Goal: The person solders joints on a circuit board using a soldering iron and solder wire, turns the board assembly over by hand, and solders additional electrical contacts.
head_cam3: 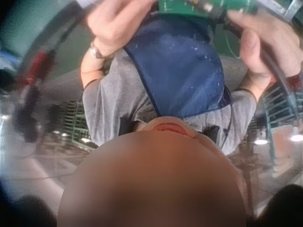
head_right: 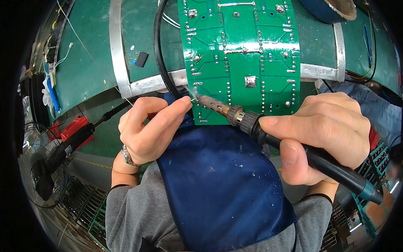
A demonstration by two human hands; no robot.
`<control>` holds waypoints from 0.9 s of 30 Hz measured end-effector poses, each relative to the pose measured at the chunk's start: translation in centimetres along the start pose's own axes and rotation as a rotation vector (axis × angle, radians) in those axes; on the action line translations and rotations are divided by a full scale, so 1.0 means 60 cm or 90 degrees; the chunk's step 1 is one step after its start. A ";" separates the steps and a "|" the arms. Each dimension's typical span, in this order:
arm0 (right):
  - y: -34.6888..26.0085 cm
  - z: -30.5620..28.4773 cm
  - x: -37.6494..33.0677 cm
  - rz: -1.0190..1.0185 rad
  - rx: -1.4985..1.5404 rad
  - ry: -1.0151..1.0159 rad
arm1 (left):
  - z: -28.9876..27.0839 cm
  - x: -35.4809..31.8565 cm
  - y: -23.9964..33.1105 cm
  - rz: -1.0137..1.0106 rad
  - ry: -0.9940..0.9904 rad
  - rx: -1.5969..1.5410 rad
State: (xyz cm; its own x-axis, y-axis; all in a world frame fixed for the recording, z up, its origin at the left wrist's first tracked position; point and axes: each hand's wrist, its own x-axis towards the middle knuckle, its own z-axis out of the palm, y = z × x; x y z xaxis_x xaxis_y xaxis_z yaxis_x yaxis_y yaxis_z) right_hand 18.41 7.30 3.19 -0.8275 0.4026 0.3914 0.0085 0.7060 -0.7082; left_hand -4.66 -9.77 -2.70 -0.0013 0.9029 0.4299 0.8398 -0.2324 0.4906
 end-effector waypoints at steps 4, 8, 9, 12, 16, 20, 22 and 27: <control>-0.016 -0.012 -0.008 0.032 -0.091 0.009 | -0.013 -0.003 0.010 -0.057 0.000 -0.008; -0.019 -0.016 -0.014 0.037 -0.012 0.012 | -0.023 -0.012 0.013 -0.026 -0.006 -0.074; -0.020 -0.013 -0.015 0.052 -0.003 -0.002 | -0.022 -0.014 0.011 0.005 -0.008 -0.055; -0.013 -0.001 -0.015 0.018 0.030 -0.023 | -0.013 -0.017 0.004 0.084 -0.009 0.025; -0.010 0.003 -0.015 -0.053 0.056 -0.028 | -0.010 -0.012 0.007 0.111 -0.007 0.074; -0.008 -0.006 -0.023 -0.048 0.049 0.003 | -0.033 0.001 -0.001 0.086 -0.009 0.121; -0.008 -0.011 -0.029 -0.012 0.038 0.076 | -0.046 0.011 -0.009 0.001 0.017 0.119; -0.005 -0.002 -0.027 0.078 0.032 0.227 | -0.066 0.067 -0.057 -0.172 0.021 -0.035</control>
State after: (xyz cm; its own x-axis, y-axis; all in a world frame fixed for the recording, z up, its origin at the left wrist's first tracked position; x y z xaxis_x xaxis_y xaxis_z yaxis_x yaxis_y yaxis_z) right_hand 19.81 6.48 2.82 -0.5752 0.6655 0.4757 0.0598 0.6141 -0.7869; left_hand -9.70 -6.77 0.38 -0.2393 0.9229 0.3018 0.7762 -0.0049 0.6305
